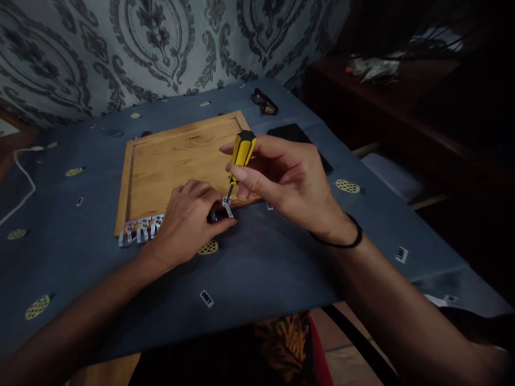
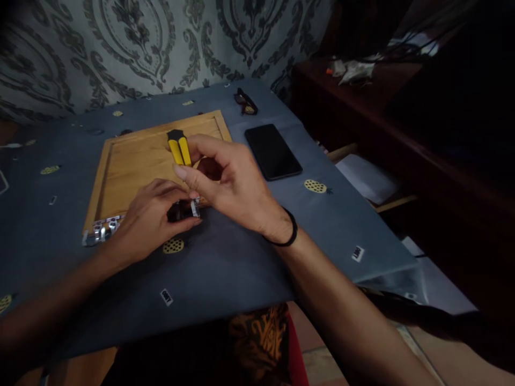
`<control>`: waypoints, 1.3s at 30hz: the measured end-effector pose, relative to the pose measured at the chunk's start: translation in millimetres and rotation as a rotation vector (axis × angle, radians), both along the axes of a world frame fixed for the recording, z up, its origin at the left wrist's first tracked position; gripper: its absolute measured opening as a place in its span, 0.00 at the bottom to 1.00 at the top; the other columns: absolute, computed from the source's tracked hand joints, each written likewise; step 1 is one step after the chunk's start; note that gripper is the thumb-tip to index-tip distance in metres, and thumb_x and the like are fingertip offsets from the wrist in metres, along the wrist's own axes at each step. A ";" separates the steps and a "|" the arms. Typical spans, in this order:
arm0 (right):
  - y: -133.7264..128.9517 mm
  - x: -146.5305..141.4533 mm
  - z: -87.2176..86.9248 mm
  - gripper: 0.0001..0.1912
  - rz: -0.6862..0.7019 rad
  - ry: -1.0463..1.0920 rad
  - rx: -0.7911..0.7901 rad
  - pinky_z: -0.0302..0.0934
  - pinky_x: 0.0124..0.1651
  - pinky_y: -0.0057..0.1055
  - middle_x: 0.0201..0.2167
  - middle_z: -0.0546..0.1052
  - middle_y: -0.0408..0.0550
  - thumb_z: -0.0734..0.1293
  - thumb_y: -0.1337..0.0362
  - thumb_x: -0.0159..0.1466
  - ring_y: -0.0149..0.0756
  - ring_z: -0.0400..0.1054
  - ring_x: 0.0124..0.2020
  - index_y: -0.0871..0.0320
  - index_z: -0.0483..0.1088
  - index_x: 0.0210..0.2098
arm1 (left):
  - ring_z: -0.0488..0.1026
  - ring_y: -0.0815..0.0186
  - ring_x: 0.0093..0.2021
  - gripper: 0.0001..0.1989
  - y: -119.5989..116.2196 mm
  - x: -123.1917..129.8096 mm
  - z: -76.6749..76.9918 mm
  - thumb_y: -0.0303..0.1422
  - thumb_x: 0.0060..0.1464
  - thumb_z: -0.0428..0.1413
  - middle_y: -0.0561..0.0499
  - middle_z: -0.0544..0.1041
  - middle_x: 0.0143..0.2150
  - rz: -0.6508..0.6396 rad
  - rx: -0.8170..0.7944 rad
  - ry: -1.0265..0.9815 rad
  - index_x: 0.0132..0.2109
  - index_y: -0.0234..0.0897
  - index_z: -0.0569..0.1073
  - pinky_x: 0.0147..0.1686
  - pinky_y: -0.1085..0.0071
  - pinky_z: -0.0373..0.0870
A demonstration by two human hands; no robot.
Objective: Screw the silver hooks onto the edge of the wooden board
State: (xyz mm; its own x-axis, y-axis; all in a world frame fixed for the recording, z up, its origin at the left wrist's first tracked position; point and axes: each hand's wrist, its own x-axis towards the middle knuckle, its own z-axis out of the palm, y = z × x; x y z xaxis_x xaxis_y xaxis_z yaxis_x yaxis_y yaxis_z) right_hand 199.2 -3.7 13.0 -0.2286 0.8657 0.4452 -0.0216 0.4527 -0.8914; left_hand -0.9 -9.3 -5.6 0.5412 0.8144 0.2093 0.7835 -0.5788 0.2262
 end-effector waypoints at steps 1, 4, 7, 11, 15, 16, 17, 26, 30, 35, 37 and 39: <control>0.4 0.1 -0.7 0.17 0.010 0.010 -0.013 0.72 0.27 0.26 0.28 0.74 0.39 0.77 0.49 0.65 0.28 0.71 0.24 0.55 0.73 0.37 | 0.76 0.49 0.54 0.12 0.0 0.1 0.2 0.37 0.56 0.71 0.46 0.82 0.48 0.001 -0.004 -0.003 0.43 0.39 0.80 0.55 0.51 0.71; 2.2 -0.3 -4.4 0.20 -0.028 0.033 -0.029 0.70 0.24 0.26 0.27 0.73 0.38 0.79 0.49 0.62 0.27 0.70 0.23 0.55 0.70 0.33 | 0.76 0.49 0.54 0.12 -0.3 0.7 1.1 0.36 0.56 0.71 0.46 0.82 0.48 0.008 -0.024 -0.006 0.44 0.39 0.80 0.56 0.51 0.71; 3.0 -2.6 -7.3 0.23 -0.075 0.054 -0.007 0.69 0.24 0.25 0.28 0.72 0.38 0.79 0.49 0.62 0.27 0.70 0.24 0.55 0.66 0.31 | 0.76 0.49 0.54 0.12 -0.5 1.1 2.2 0.35 0.56 0.71 0.46 0.82 0.47 0.009 -0.036 0.002 0.45 0.38 0.80 0.56 0.51 0.71; 1.8 -6.2 -5.1 0.24 -0.172 0.114 0.065 0.69 0.25 0.24 0.30 0.71 0.38 0.78 0.46 0.63 0.26 0.68 0.25 0.54 0.64 0.32 | 0.76 0.49 0.52 0.12 0.0 1.5 4.0 0.37 0.57 0.71 0.46 0.82 0.45 0.008 -0.025 0.027 0.44 0.37 0.80 0.53 0.52 0.71; 0.8 -6.9 0.1 0.27 -0.257 0.191 0.122 0.66 0.21 0.26 0.28 0.68 0.38 0.78 0.44 0.61 0.25 0.64 0.22 0.53 0.61 0.29 | 0.76 0.49 0.52 0.11 0.7 2.1 4.7 0.37 0.57 0.71 0.46 0.82 0.46 0.014 -0.041 0.032 0.42 0.39 0.79 0.53 0.51 0.72; 0.9 -6.8 0.5 0.28 -0.246 0.193 0.112 0.66 0.20 0.26 0.28 0.69 0.39 0.79 0.44 0.60 0.25 0.64 0.22 0.53 0.61 0.28 | 0.76 0.49 0.52 0.11 0.7 2.1 4.6 0.37 0.57 0.71 0.46 0.82 0.46 0.016 -0.042 0.027 0.42 0.39 0.79 0.53 0.51 0.72; 1.2 -6.9 0.3 0.28 -0.232 0.188 0.098 0.66 0.20 0.27 0.28 0.69 0.39 0.79 0.43 0.60 0.26 0.64 0.22 0.52 0.61 0.28 | 0.76 0.49 0.52 0.11 0.7 2.1 4.3 0.37 0.57 0.71 0.46 0.82 0.46 0.015 -0.040 0.021 0.42 0.40 0.79 0.53 0.51 0.71; 2.7 -7.5 -6.4 0.28 -0.192 0.082 0.071 0.66 0.22 0.28 0.30 0.72 0.40 0.77 0.39 0.61 0.28 0.65 0.25 0.52 0.63 0.32 | 0.75 0.49 0.51 0.08 0.1 1.9 3.2 0.36 0.58 0.69 0.47 0.81 0.45 0.007 -0.038 0.011 0.42 0.41 0.79 0.53 0.50 0.71; 2.1 -6.4 -8.0 0.28 -0.158 0.092 0.065 0.67 0.23 0.29 0.30 0.71 0.41 0.77 0.41 0.62 0.28 0.65 0.25 0.52 0.61 0.31 | 0.76 0.49 0.51 0.09 0.2 2.2 3.3 0.37 0.58 0.69 0.47 0.81 0.45 0.012 -0.030 0.015 0.43 0.42 0.79 0.53 0.50 0.72; 2.5 -7.5 -10.5 0.29 -0.150 0.054 0.008 0.67 0.25 0.29 0.30 0.70 0.41 0.77 0.40 0.61 0.30 0.66 0.27 0.52 0.59 0.32 | 0.76 0.47 0.53 0.09 0.0 1.9 3.5 0.36 0.57 0.70 0.46 0.82 0.46 0.013 -0.035 0.007 0.43 0.41 0.80 0.54 0.48 0.72; 1.9 -7.2 -9.1 0.28 -0.136 0.048 0.002 0.68 0.26 0.29 0.32 0.71 0.41 0.77 0.41 0.62 0.30 0.67 0.27 0.52 0.61 0.33 | 0.76 0.47 0.53 0.09 0.3 1.5 3.3 0.36 0.58 0.69 0.46 0.82 0.46 0.004 -0.037 -0.002 0.44 0.41 0.80 0.54 0.47 0.72; 0.9 -5.9 -6.8 0.25 -0.096 0.042 0.008 0.69 0.28 0.30 0.33 0.72 0.41 0.76 0.42 0.64 0.30 0.68 0.27 0.53 0.64 0.35 | 0.76 0.46 0.53 0.09 0.6 1.2 2.8 0.36 0.58 0.69 0.46 0.82 0.46 -0.004 -0.037 -0.008 0.44 0.42 0.80 0.55 0.47 0.72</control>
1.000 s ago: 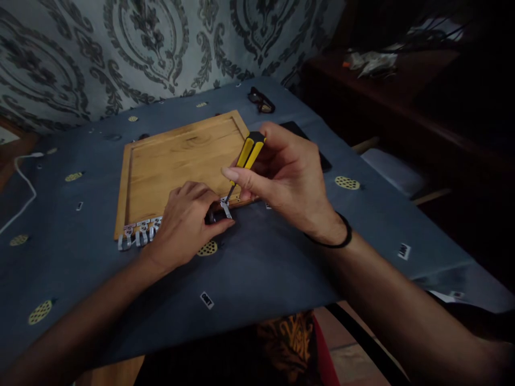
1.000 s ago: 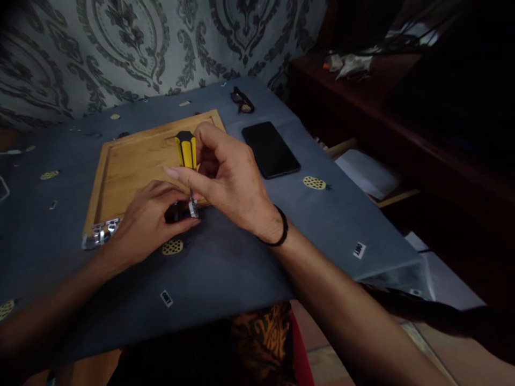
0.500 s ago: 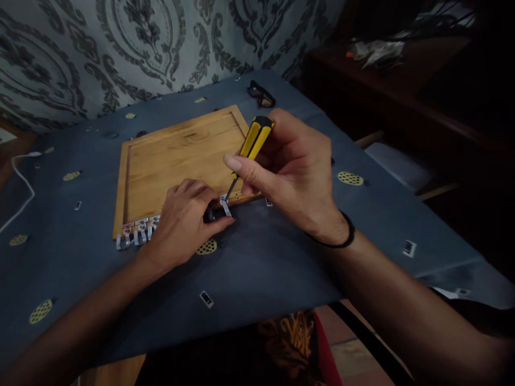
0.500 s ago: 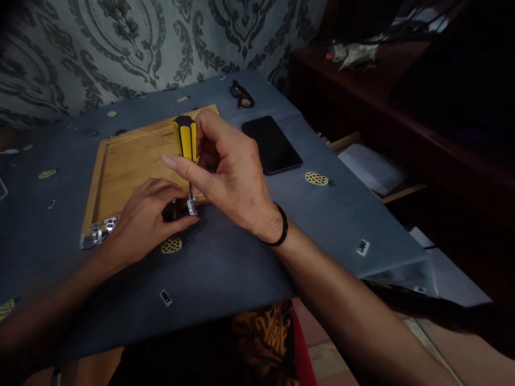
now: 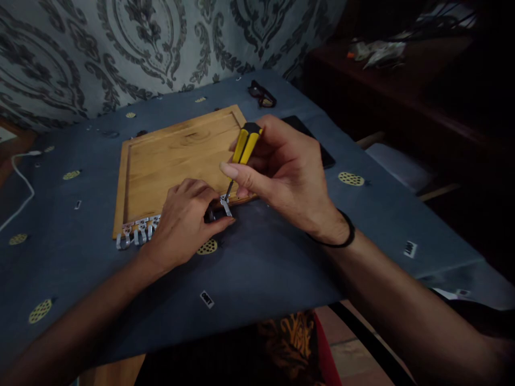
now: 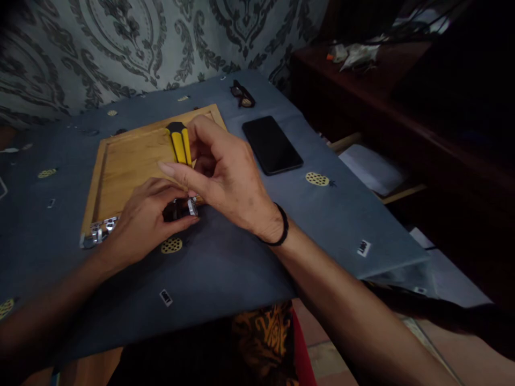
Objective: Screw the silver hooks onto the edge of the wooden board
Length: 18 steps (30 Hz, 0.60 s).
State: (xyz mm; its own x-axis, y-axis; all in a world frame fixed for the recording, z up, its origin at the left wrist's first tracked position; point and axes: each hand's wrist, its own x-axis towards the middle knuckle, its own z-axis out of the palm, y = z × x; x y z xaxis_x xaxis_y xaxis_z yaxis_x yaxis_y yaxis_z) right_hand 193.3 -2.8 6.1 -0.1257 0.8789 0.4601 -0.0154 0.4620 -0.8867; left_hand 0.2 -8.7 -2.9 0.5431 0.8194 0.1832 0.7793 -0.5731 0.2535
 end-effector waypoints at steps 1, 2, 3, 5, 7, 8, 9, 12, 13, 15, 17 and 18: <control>-0.4 0.9 1.0 0.23 0.034 -0.008 0.004 0.70 0.30 0.30 0.32 0.72 0.41 0.75 0.43 0.65 0.30 0.69 0.28 0.53 0.66 0.36 | 0.76 0.47 0.53 0.09 0.1 -0.1 -0.3 0.36 0.58 0.69 0.46 0.82 0.46 -0.002 0.004 0.001 0.44 0.42 0.80 0.55 0.47 0.72; -0.5 1.8 1.8 0.21 0.072 -0.015 0.009 0.70 0.32 0.30 0.31 0.73 0.40 0.74 0.45 0.67 0.30 0.70 0.28 0.53 0.67 0.37 | 0.76 0.47 0.53 0.09 0.2 -0.2 -0.6 0.36 0.58 0.69 0.46 0.82 0.46 -0.001 0.007 0.005 0.44 0.41 0.80 0.55 0.47 0.72; -0.3 2.6 2.2 0.19 0.109 -0.019 0.011 0.70 0.33 0.30 0.30 0.73 0.40 0.74 0.47 0.68 0.30 0.71 0.28 0.54 0.68 0.37 | 0.76 0.47 0.53 0.09 0.2 -0.2 -0.8 0.36 0.58 0.69 0.46 0.82 0.47 -0.001 0.011 0.010 0.44 0.40 0.80 0.55 0.47 0.72; 1.5 3.0 2.2 0.17 0.167 -0.007 0.002 0.69 0.32 0.29 0.29 0.73 0.40 0.74 0.50 0.69 0.30 0.72 0.28 0.56 0.70 0.38 | 0.76 0.47 0.54 0.10 0.1 -0.2 -1.0 0.36 0.58 0.69 0.45 0.82 0.47 -0.001 0.013 0.014 0.44 0.39 0.80 0.56 0.47 0.72; 5.0 1.3 2.0 0.16 0.208 0.032 0.002 0.69 0.31 0.28 0.28 0.74 0.39 0.75 0.51 0.68 0.29 0.73 0.27 0.56 0.70 0.38 | 0.76 0.46 0.55 0.11 -0.2 -0.2 -1.1 0.35 0.58 0.69 0.45 0.82 0.48 -0.003 0.007 0.011 0.46 0.39 0.80 0.57 0.47 0.72; 7.2 -0.4 2.4 0.17 0.218 0.047 0.004 0.68 0.30 0.28 0.28 0.73 0.38 0.76 0.51 0.67 0.29 0.73 0.26 0.55 0.70 0.37 | 0.76 0.46 0.56 0.11 -0.3 -0.3 -1.1 0.35 0.58 0.69 0.45 0.82 0.49 -0.001 0.004 0.008 0.47 0.40 0.80 0.58 0.47 0.71; 9.6 -2.7 3.2 0.18 0.225 0.051 0.006 0.68 0.29 0.28 0.28 0.73 0.37 0.76 0.51 0.66 0.29 0.73 0.25 0.55 0.68 0.36 | 0.76 0.46 0.56 0.12 -0.4 -0.4 -1.3 0.34 0.58 0.69 0.45 0.82 0.49 0.000 0.002 0.005 0.48 0.40 0.80 0.58 0.47 0.71; 16.6 -11.0 7.9 0.20 0.225 -0.006 -0.008 0.65 0.25 0.26 0.27 0.69 0.35 0.76 0.51 0.66 0.27 0.71 0.23 0.54 0.64 0.34 | 0.76 0.45 0.57 0.14 -0.3 -1.0 -2.3 0.34 0.57 0.69 0.45 0.82 0.50 0.001 0.007 -0.011 0.50 0.40 0.79 0.59 0.46 0.72; 18.6 -13.6 9.8 0.20 0.221 -0.042 -0.020 0.64 0.25 0.25 0.27 0.69 0.35 0.76 0.52 0.66 0.26 0.70 0.23 0.54 0.63 0.34 | 0.76 0.45 0.58 0.15 -0.2 -1.2 -2.7 0.34 0.57 0.69 0.44 0.83 0.51 -0.001 0.013 -0.020 0.51 0.39 0.79 0.59 0.45 0.72; 22.1 -16.9 12.8 0.21 0.218 -0.101 -0.024 0.61 0.24 0.23 0.29 0.68 0.36 0.76 0.53 0.66 0.24 0.69 0.23 0.53 0.60 0.34 | 0.76 0.44 0.59 0.16 0.0 -1.6 -3.6 0.33 0.57 0.69 0.43 0.82 0.54 -0.003 0.023 -0.040 0.52 0.40 0.78 0.59 0.44 0.72; 24.6 -17.0 13.8 0.21 0.242 -0.120 -0.002 0.61 0.23 0.23 0.31 0.69 0.36 0.77 0.52 0.65 0.23 0.69 0.23 0.54 0.62 0.36 | 0.75 0.43 0.60 0.16 0.2 -1.7 -4.2 0.33 0.57 0.69 0.43 0.82 0.57 -0.006 0.023 -0.052 0.52 0.40 0.78 0.59 0.44 0.72; 25.3 -15.9 13.6 0.21 0.268 -0.118 0.012 0.62 0.24 0.23 0.32 0.70 0.37 0.76 0.50 0.65 0.23 0.69 0.23 0.54 0.63 0.38 | 0.75 0.43 0.60 0.16 0.2 -1.6 -4.2 0.33 0.57 0.69 0.43 0.82 0.56 -0.006 0.022 -0.051 0.51 0.40 0.78 0.59 0.44 0.72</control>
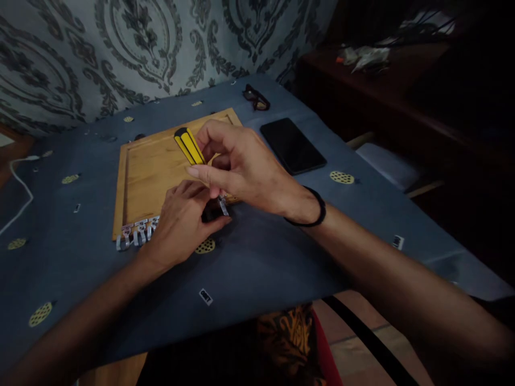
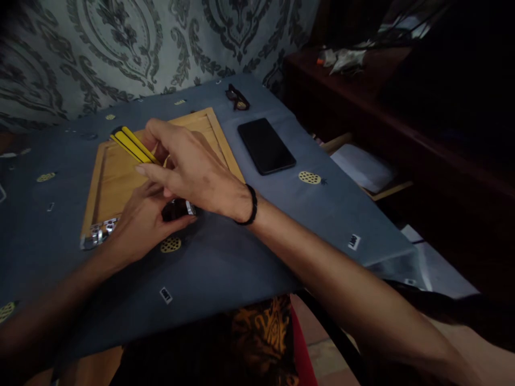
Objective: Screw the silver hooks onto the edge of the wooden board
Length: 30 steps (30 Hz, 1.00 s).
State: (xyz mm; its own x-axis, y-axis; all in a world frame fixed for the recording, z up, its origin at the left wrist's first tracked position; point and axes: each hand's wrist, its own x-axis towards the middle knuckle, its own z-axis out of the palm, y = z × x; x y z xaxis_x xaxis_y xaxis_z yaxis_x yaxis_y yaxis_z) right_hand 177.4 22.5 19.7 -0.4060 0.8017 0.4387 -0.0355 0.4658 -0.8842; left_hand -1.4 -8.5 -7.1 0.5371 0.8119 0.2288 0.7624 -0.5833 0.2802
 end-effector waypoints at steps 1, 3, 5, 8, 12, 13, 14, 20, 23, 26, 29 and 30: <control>0.4 1.6 -0.6 0.21 0.027 0.006 0.006 0.63 0.26 0.23 0.32 0.71 0.37 0.76 0.49 0.66 0.23 0.69 0.23 0.55 0.65 0.39 | 0.76 0.44 0.59 0.16 0.0 0.1 0.0 0.33 0.57 0.69 0.44 0.82 0.54 0.003 0.000 0.004 0.51 0.40 0.78 0.59 0.44 0.72; 0.2 5.1 -2.5 0.21 0.066 0.017 -0.003 0.65 0.28 0.23 0.30 0.71 0.37 0.74 0.46 0.67 0.24 0.70 0.23 0.56 0.68 0.40 | 0.77 0.45 0.57 0.15 0.0 0.3 0.5 0.34 0.56 0.69 0.45 0.83 0.51 0.015 0.003 0.020 0.49 0.40 0.78 0.58 0.46 0.73; -0.9 7.4 -4.7 0.23 0.072 0.035 -0.030 0.64 0.27 0.24 0.28 0.70 0.37 0.73 0.43 0.67 0.24 0.69 0.23 0.57 0.68 0.37 | 0.77 0.46 0.55 0.13 0.1 0.6 1.3 0.34 0.56 0.70 0.46 0.83 0.48 0.018 0.003 0.035 0.47 0.40 0.79 0.57 0.47 0.73; -1.7 6.1 -7.2 0.25 0.039 0.092 -0.053 0.62 0.24 0.24 0.29 0.69 0.37 0.75 0.43 0.63 0.24 0.66 0.23 0.55 0.65 0.33 | 0.77 0.46 0.55 0.12 0.3 0.9 2.4 0.33 0.57 0.69 0.46 0.83 0.50 -0.008 -0.010 0.024 0.47 0.40 0.79 0.57 0.46 0.73; 2.7 -0.5 -5.8 0.28 -0.042 0.049 -0.024 0.61 0.25 0.24 0.29 0.66 0.37 0.77 0.43 0.61 0.27 0.64 0.27 0.53 0.59 0.32 | 0.76 0.45 0.60 0.13 0.5 0.7 1.9 0.32 0.57 0.69 0.44 0.82 0.55 -0.031 0.020 0.000 0.49 0.40 0.79 0.58 0.46 0.73; 4.5 -1.6 -4.0 0.27 -0.039 0.010 -0.010 0.60 0.26 0.24 0.30 0.66 0.38 0.76 0.42 0.62 0.27 0.64 0.28 0.53 0.60 0.33 | 0.75 0.44 0.61 0.14 0.5 0.4 1.4 0.32 0.57 0.69 0.43 0.82 0.56 -0.027 0.031 0.002 0.50 0.40 0.78 0.58 0.45 0.74; 6.3 -2.2 -1.7 0.26 -0.017 -0.028 0.005 0.60 0.27 0.25 0.30 0.67 0.38 0.75 0.42 0.63 0.28 0.64 0.29 0.54 0.61 0.35 | 0.75 0.43 0.61 0.14 0.5 0.1 1.0 0.32 0.57 0.69 0.43 0.82 0.56 -0.022 0.039 0.005 0.50 0.40 0.78 0.57 0.45 0.74; 11.3 3.7 10.6 0.19 0.263 -0.135 0.038 0.60 0.27 0.25 0.26 0.67 0.37 0.71 0.52 0.69 0.26 0.66 0.25 0.55 0.63 0.30 | 0.76 0.43 0.60 0.14 0.7 -2.1 -0.6 0.34 0.58 0.68 0.42 0.82 0.55 -0.015 0.044 0.000 0.50 0.39 0.79 0.58 0.45 0.74; 10.6 4.6 6.2 0.21 0.172 -0.083 0.010 0.59 0.28 0.25 0.23 0.66 0.36 0.74 0.53 0.67 0.26 0.64 0.26 0.55 0.62 0.28 | 0.77 0.43 0.58 0.13 0.5 -2.3 0.0 0.35 0.58 0.68 0.42 0.82 0.54 -0.012 0.031 0.002 0.50 0.39 0.79 0.57 0.44 0.75; 9.1 1.4 -1.3 0.28 0.032 0.015 0.051 0.60 0.27 0.25 0.25 0.65 0.38 0.79 0.45 0.60 0.28 0.63 0.30 0.54 0.60 0.28 | 0.77 0.43 0.58 0.14 0.2 -1.3 1.2 0.33 0.58 0.69 0.42 0.82 0.53 -0.021 0.024 0.007 0.50 0.38 0.79 0.56 0.45 0.75; 4.7 -0.6 -3.0 0.30 -0.085 0.137 0.086 0.61 0.27 0.24 0.29 0.65 0.39 0.76 0.39 0.61 0.27 0.62 0.30 0.54 0.59 0.29 | 0.77 0.45 0.56 0.12 0.1 -0.4 1.4 0.33 0.57 0.70 0.43 0.82 0.50 -0.010 0.025 0.023 0.47 0.38 0.80 0.56 0.47 0.74; 2.6 -0.2 -2.0 0.30 -0.131 0.164 0.098 0.61 0.26 0.24 0.30 0.66 0.39 0.75 0.38 0.62 0.27 0.61 0.30 0.54 0.59 0.30 | 0.77 0.46 0.55 0.12 0.1 -0.3 1.1 0.34 0.56 0.70 0.44 0.82 0.48 -0.001 0.026 0.030 0.45 0.38 0.80 0.56 0.48 0.74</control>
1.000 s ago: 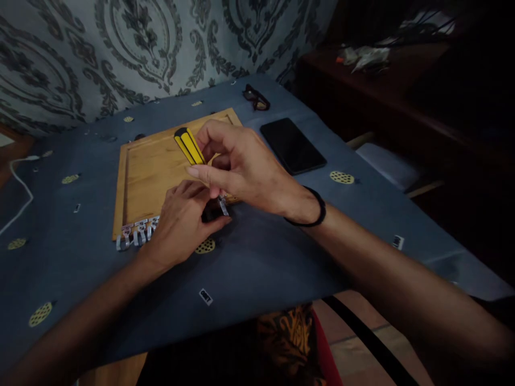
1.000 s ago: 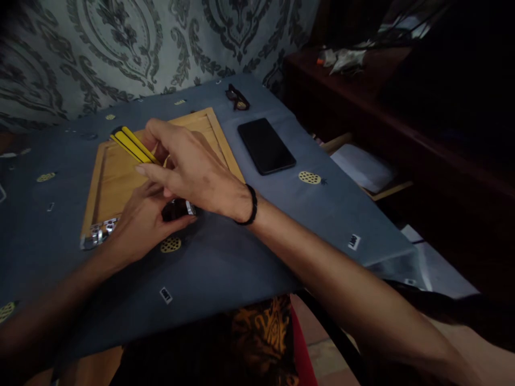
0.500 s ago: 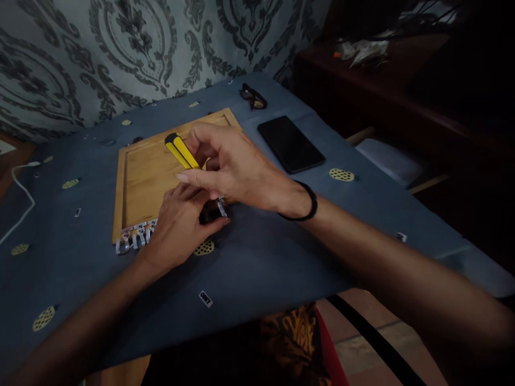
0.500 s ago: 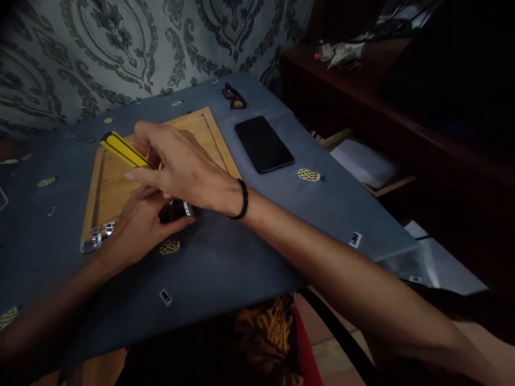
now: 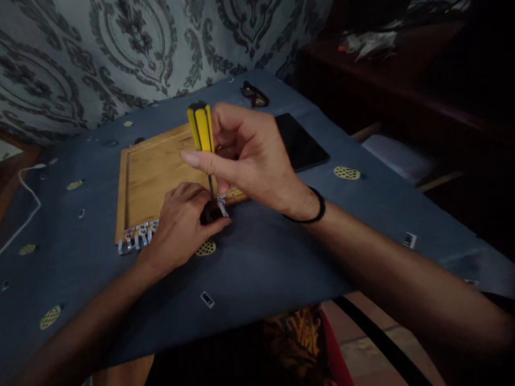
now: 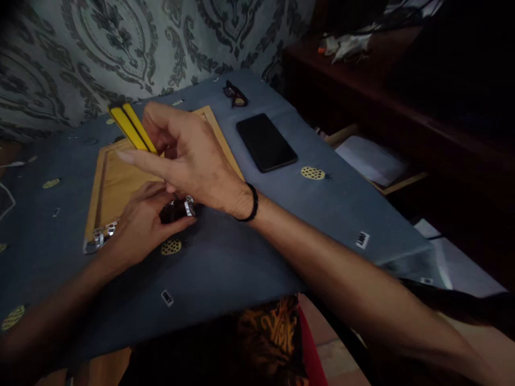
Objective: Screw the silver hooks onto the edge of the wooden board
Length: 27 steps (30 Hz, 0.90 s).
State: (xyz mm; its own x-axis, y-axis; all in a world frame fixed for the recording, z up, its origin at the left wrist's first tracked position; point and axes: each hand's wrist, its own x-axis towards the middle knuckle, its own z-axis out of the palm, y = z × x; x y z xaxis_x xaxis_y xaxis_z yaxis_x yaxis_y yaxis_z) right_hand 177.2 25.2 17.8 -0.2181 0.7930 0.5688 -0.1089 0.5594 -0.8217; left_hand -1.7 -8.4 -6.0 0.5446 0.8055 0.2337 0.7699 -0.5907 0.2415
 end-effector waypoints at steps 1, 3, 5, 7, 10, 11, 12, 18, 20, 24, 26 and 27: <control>-2.0 0.8 1.2 0.29 -0.040 0.012 0.009 0.60 0.26 0.25 0.30 0.66 0.39 0.74 0.39 0.64 0.26 0.61 0.29 0.54 0.60 0.30 | 0.77 0.46 0.54 0.12 0.1 0.0 -0.4 0.35 0.56 0.71 0.44 0.82 0.47 0.008 0.003 0.005 0.44 0.38 0.80 0.55 0.48 0.74; -4.8 3.1 2.9 0.28 -0.089 0.017 0.026 0.59 0.25 0.25 0.31 0.66 0.40 0.74 0.40 0.65 0.26 0.61 0.28 0.54 0.60 0.30 | 0.77 0.47 0.53 0.12 0.3 -0.1 -1.3 0.36 0.56 0.71 0.45 0.82 0.46 0.010 0.006 0.006 0.44 0.38 0.80 0.55 0.49 0.73; -5.4 4.9 1.9 0.27 -0.074 0.017 0.027 0.58 0.25 0.25 0.30 0.66 0.40 0.74 0.42 0.65 0.26 0.61 0.28 0.54 0.60 0.30 | 0.77 0.47 0.53 0.13 0.4 -0.2 -1.7 0.36 0.56 0.71 0.45 0.82 0.46 0.005 0.006 0.001 0.46 0.37 0.80 0.55 0.49 0.73; -4.1 5.4 -1.2 0.26 -0.027 0.024 0.015 0.57 0.24 0.25 0.29 0.66 0.40 0.75 0.44 0.65 0.27 0.61 0.28 0.54 0.60 0.30 | 0.77 0.48 0.53 0.13 0.5 -0.4 -1.6 0.35 0.56 0.71 0.46 0.82 0.47 0.000 0.004 0.000 0.45 0.38 0.80 0.55 0.50 0.73; -1.9 4.7 -5.6 0.26 0.014 0.017 -0.014 0.56 0.24 0.25 0.29 0.65 0.40 0.76 0.46 0.65 0.28 0.60 0.29 0.53 0.59 0.31 | 0.77 0.49 0.52 0.12 0.3 -0.5 -1.0 0.35 0.56 0.71 0.46 0.83 0.46 -0.003 0.006 0.001 0.45 0.38 0.80 0.54 0.51 0.73; -1.6 4.3 -6.3 0.27 0.015 0.012 -0.024 0.56 0.23 0.25 0.29 0.64 0.39 0.76 0.46 0.65 0.27 0.60 0.29 0.53 0.58 0.30 | 0.77 0.49 0.52 0.12 0.3 -0.6 -0.9 0.35 0.56 0.71 0.46 0.83 0.46 -0.004 0.006 0.000 0.45 0.38 0.80 0.54 0.51 0.73; -1.5 3.9 -6.6 0.27 0.017 0.005 -0.034 0.55 0.23 0.24 0.29 0.63 0.39 0.76 0.46 0.65 0.27 0.59 0.29 0.53 0.57 0.30 | 0.77 0.49 0.51 0.13 0.2 -0.6 -0.8 0.35 0.56 0.71 0.47 0.83 0.46 -0.006 0.007 -0.003 0.45 0.38 0.80 0.54 0.51 0.73; -3.3 2.3 -7.3 0.26 0.023 -0.039 -0.077 0.55 0.23 0.23 0.28 0.62 0.38 0.75 0.47 0.66 0.25 0.59 0.28 0.53 0.57 0.31 | 0.77 0.48 0.51 0.14 0.5 -0.3 -1.1 0.34 0.55 0.72 0.45 0.83 0.46 -0.014 0.007 -0.007 0.45 0.35 0.80 0.55 0.49 0.73; -3.3 2.2 -7.8 0.25 0.011 -0.049 -0.078 0.57 0.25 0.22 0.28 0.62 0.38 0.75 0.50 0.67 0.25 0.60 0.29 0.54 0.57 0.31 | 0.77 0.48 0.51 0.14 0.5 0.1 -1.1 0.34 0.55 0.72 0.45 0.83 0.46 -0.010 0.008 -0.005 0.45 0.35 0.80 0.56 0.49 0.73; -2.9 2.7 -7.7 0.23 -0.002 -0.071 -0.082 0.60 0.28 0.22 0.29 0.63 0.37 0.74 0.53 0.68 0.25 0.62 0.30 0.54 0.57 0.31 | 0.78 0.49 0.51 0.13 0.9 0.5 -1.2 0.34 0.54 0.72 0.46 0.83 0.45 0.007 0.016 -0.002 0.44 0.38 0.80 0.54 0.50 0.74; -2.9 3.0 -7.0 0.21 0.004 -0.068 -0.081 0.59 0.28 0.22 0.29 0.63 0.37 0.74 0.58 0.69 0.24 0.61 0.30 0.55 0.58 0.31 | 0.78 0.49 0.51 0.13 1.4 0.5 -1.6 0.34 0.54 0.72 0.47 0.83 0.46 0.009 0.016 -0.001 0.44 0.38 0.80 0.54 0.50 0.74; -2.9 3.2 -6.7 0.19 0.003 -0.072 -0.082 0.59 0.28 0.21 0.29 0.63 0.37 0.73 0.61 0.69 0.24 0.61 0.30 0.55 0.58 0.31 | 0.78 0.48 0.51 0.13 1.6 0.4 -1.8 0.34 0.54 0.72 0.46 0.83 0.46 0.007 0.014 -0.002 0.44 0.38 0.80 0.55 0.49 0.74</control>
State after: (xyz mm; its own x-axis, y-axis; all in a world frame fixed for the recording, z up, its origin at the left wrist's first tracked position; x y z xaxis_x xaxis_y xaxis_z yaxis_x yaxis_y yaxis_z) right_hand 180.4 22.3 11.0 -0.2588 0.8355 0.4847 -0.0499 0.4896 -0.8705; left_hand -1.3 -6.8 -7.8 0.5385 0.8058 0.2464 0.7736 -0.5887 0.2345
